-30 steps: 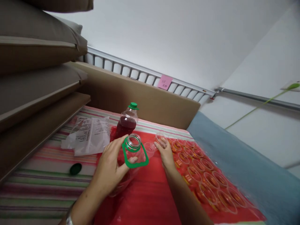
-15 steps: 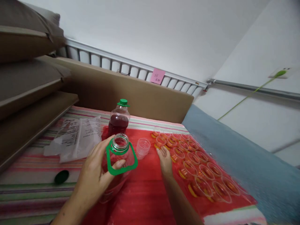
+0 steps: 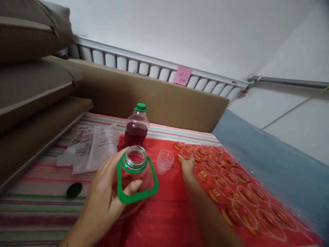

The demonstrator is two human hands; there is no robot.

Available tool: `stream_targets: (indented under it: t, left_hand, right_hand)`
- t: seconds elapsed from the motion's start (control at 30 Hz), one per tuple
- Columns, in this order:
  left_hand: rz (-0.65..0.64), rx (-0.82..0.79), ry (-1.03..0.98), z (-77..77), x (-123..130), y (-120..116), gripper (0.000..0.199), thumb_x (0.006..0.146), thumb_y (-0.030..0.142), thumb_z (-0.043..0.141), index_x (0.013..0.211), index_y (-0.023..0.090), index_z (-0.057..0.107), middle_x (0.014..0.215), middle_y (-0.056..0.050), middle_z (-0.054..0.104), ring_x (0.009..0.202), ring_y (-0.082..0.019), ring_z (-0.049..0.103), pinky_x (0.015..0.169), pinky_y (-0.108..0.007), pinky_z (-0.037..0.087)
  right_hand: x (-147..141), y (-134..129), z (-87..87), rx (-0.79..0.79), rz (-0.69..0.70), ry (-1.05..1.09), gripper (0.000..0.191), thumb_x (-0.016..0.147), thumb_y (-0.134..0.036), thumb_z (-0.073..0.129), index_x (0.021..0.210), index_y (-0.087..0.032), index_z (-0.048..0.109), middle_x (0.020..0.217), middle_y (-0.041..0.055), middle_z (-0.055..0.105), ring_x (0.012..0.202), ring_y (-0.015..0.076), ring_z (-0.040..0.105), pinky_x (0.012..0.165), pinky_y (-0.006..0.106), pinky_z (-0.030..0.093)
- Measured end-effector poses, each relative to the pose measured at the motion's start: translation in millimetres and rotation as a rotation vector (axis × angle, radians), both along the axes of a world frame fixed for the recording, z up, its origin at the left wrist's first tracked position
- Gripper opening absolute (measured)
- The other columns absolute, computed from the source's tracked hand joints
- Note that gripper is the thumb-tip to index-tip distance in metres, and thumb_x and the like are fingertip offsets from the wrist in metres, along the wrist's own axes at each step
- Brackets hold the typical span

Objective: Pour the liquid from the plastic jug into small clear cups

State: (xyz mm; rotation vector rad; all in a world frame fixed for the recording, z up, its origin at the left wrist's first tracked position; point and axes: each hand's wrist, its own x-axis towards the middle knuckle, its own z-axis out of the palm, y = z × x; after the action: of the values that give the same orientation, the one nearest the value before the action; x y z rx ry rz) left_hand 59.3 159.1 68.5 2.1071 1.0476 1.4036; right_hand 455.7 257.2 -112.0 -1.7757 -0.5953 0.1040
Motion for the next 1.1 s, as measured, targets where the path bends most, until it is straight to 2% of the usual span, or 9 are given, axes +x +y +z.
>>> stream_targets:
  t: [0.17, 0.27, 0.33, 0.4, 0.5, 0.67, 0.77, 0.9, 1.1]
  left_hand:
    - [0.018, 0.001, 0.005, 0.0, 0.8, -0.5, 0.055, 0.085, 0.036, 0.062, 0.136, 0.031, 0.043, 0.133, -0.007, 0.057, 0.121, -0.027, 0.055, 0.1, -0.041, 0.046]
    - [0.011, 0.0, -0.002, 0.8, 2.2, 1.5, 0.055, 0.085, 0.039, 0.063, 0.135, 0.027, 0.044, 0.132, -0.01, 0.057, 0.121, -0.029, 0.055, 0.099, -0.044, 0.045]
    - [0.002, 0.001, -0.012, 1.5, 2.6, 3.0, 0.056, 0.084, 0.039, 0.063, 0.135, 0.025, 0.044, 0.133, -0.012, 0.057, 0.122, -0.03, 0.054, 0.1, -0.045, 0.044]
    - [-0.016, 0.002, -0.014, 2.3, 2.3, 3.9, 0.056, 0.085, 0.037, 0.063, 0.135, 0.024, 0.043, 0.134, -0.011, 0.056, 0.123, -0.028, 0.052, 0.101, -0.043, 0.042]
    - [-0.041, 0.009, -0.012, 2.8, 1.0, 3.7, 0.054, 0.085, 0.033, 0.062, 0.135, 0.023, 0.043, 0.134, -0.01, 0.056, 0.123, -0.026, 0.051, 0.102, -0.042, 0.041]
    - [-0.026, 0.016, -0.024, 2.6, 0.2, 2.9, 0.052, 0.086, 0.036, 0.06, 0.134, 0.02, 0.044, 0.133, -0.011, 0.057, 0.122, -0.026, 0.051, 0.102, -0.042, 0.04]
    - [-0.016, 0.022, -0.039, 3.5, 0.1, 2.4, 0.051, 0.086, 0.035, 0.06, 0.133, 0.019, 0.046, 0.131, -0.011, 0.058, 0.121, -0.026, 0.053, 0.102, -0.043, 0.041]
    - [-0.011, 0.028, -0.048, 4.7, -1.0, 1.0, 0.049, 0.085, 0.032, 0.059, 0.132, 0.02, 0.047, 0.129, -0.011, 0.06, 0.119, -0.027, 0.055, 0.101, -0.044, 0.042]
    - [0.002, 0.061, -0.085, 1.0, -1.4, 1.5, 0.05, 0.084, 0.031, 0.06, 0.131, 0.02, 0.048, 0.127, -0.012, 0.062, 0.117, -0.027, 0.057, 0.098, -0.046, 0.044]
  right_hand:
    - [-2.2, -4.6, 6.4, -0.036, -0.034, 0.083, 0.068, 0.049, -0.051, 0.073, 0.104, -0.016, 0.053, 0.11, 0.0156, 0.064, 0.103, 0.0322, 0.062, 0.091, 0.043, 0.048]
    - [-9.7, -18.4, 21.8, -0.021, 0.003, 0.085, 0.067, 0.051, -0.052, 0.071, 0.104, -0.017, 0.052, 0.11, 0.0139, 0.063, 0.102, 0.0306, 0.062, 0.092, 0.042, 0.048]
    - [-15.8, -31.2, 38.3, -0.011, 0.045, 0.074, 0.066, 0.05, -0.053, 0.073, 0.102, -0.018, 0.053, 0.107, 0.012, 0.064, 0.101, 0.0298, 0.062, 0.092, 0.042, 0.048]
    - [-24.3, -45.2, 61.2, 0.005, 0.099, 0.054, 0.064, 0.05, -0.054, 0.075, 0.1, -0.018, 0.054, 0.105, 0.0099, 0.065, 0.1, 0.0284, 0.063, 0.091, 0.041, 0.049]
    - [-46.4, -66.5, 108.3, 0.046, 0.261, 0.006, 0.061, 0.054, -0.053, 0.077, 0.101, -0.02, 0.055, 0.106, 0.0084, 0.066, 0.102, 0.0267, 0.065, 0.091, 0.039, 0.051]
    - [-109.3, -98.3, 201.9, 0.067, 0.546, -0.107, 0.059, 0.06, -0.049, 0.079, 0.107, -0.021, 0.056, 0.115, 0.0106, 0.067, 0.111, 0.028, 0.063, 0.096, 0.045, 0.05]
    - [-146.6, -111.4, 244.6, 0.045, 0.693, -0.189, 0.061, 0.061, -0.048, 0.08, 0.11, -0.021, 0.056, 0.121, 0.0141, 0.066, 0.116, 0.0299, 0.061, 0.097, 0.047, 0.05]
    - [-178.1, -120.0, 275.7, -0.025, 0.778, -0.346, 0.062, 0.064, -0.049, 0.079, 0.115, -0.021, 0.055, 0.121, 0.0139, 0.067, 0.113, 0.0304, 0.063, 0.097, 0.049, 0.05]
    - [-200.9, -125.1, 298.3, -0.095, 0.729, -0.789, 0.058, 0.069, -0.052, 0.073, 0.116, -0.022, 0.058, 0.111, 0.011, 0.07, 0.101, 0.03, 0.067, 0.089, 0.047, 0.052]
